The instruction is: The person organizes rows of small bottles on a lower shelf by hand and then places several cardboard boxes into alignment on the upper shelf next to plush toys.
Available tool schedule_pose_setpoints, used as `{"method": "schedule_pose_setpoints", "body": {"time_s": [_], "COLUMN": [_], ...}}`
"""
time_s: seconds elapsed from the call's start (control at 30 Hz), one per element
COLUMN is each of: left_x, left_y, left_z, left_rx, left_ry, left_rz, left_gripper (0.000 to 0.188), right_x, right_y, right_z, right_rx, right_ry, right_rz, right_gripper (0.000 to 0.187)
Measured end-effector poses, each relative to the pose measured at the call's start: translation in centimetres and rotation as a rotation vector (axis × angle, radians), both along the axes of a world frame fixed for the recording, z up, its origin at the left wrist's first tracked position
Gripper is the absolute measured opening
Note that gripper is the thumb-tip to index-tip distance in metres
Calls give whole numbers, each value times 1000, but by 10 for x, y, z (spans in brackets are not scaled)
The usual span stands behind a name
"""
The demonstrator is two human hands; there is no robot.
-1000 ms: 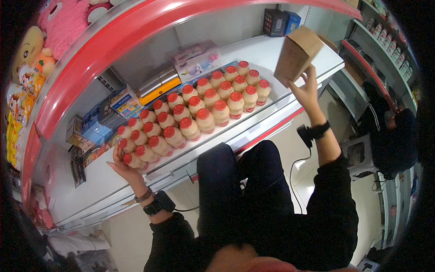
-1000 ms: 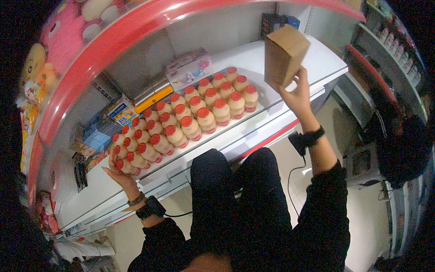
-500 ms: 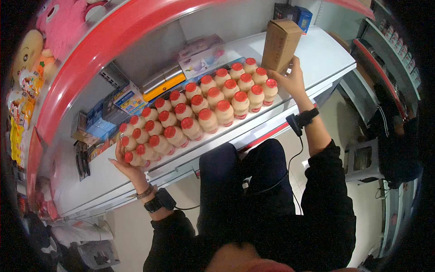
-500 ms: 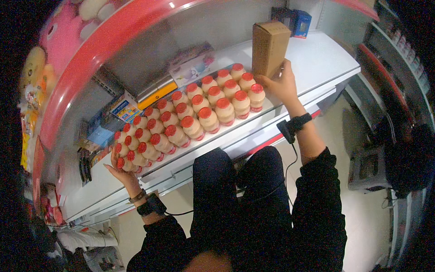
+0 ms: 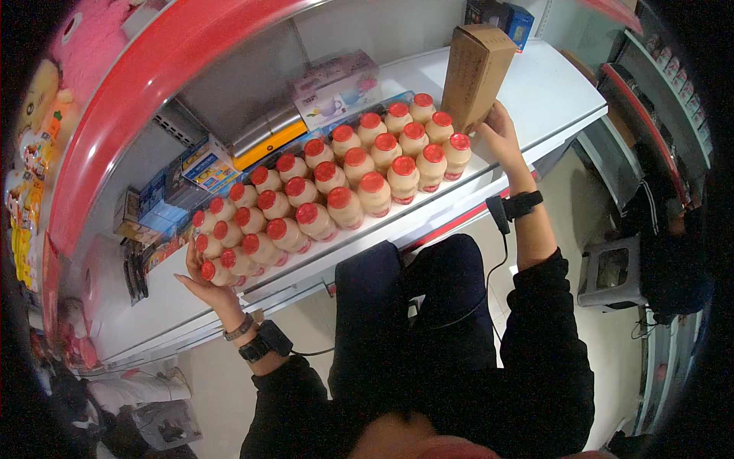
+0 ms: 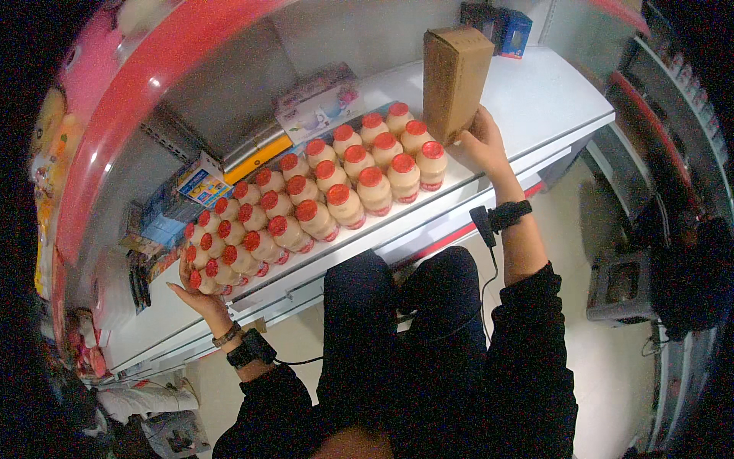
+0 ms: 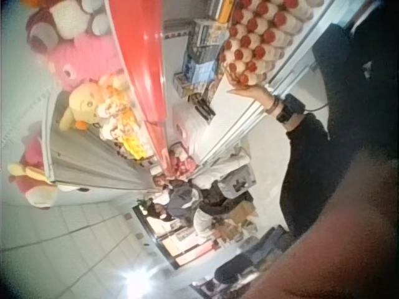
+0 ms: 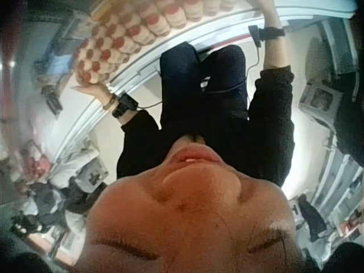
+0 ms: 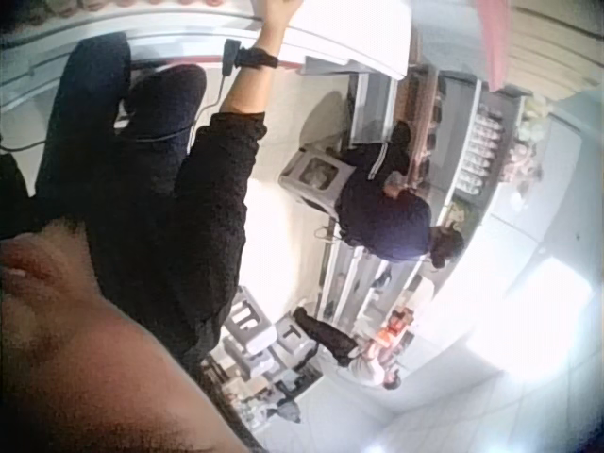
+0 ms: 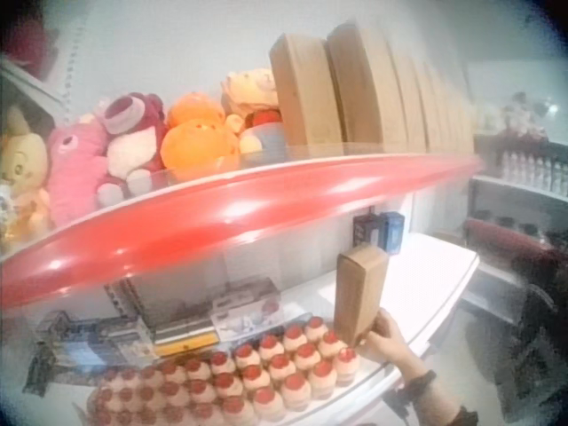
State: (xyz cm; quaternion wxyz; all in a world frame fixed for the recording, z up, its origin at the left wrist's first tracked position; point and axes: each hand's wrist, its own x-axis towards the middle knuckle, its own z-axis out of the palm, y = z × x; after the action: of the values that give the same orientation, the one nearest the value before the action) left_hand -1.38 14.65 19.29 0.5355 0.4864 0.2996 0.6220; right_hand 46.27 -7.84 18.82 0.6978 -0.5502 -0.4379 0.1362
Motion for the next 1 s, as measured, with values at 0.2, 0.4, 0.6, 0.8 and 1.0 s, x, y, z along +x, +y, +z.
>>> {"method": "schedule_pose_setpoints", "body": {"time_s": [0.2, 0.4, 0.6, 0.8, 1.0], "left_x": [3, -6, 3, 0, 1], "left_y": [-4, 3, -5, -2, -1], "left_z": [4, -5, 7, 4, 2], "left_rx": [-31, -30, -94, -57, -57], "left_ry": [-26, -67, -97, -90, -84], "left_rz": [13, 3, 23, 29, -18], "left_gripper": [74, 71, 71, 70, 71], "right_x": [-2, -3, -9, -16, -14], "right_y": [-2, -5, -4, -7, -7], "right_z": [-5, -4, -2, 13, 10], "right_rx": [5, -81, -70, -122, -95], "right_ry": [49, -4, -35, -91, -64], "right_rz": [26, 76, 102, 134, 149], "right_gripper": [58, 57, 59, 64, 66]}}
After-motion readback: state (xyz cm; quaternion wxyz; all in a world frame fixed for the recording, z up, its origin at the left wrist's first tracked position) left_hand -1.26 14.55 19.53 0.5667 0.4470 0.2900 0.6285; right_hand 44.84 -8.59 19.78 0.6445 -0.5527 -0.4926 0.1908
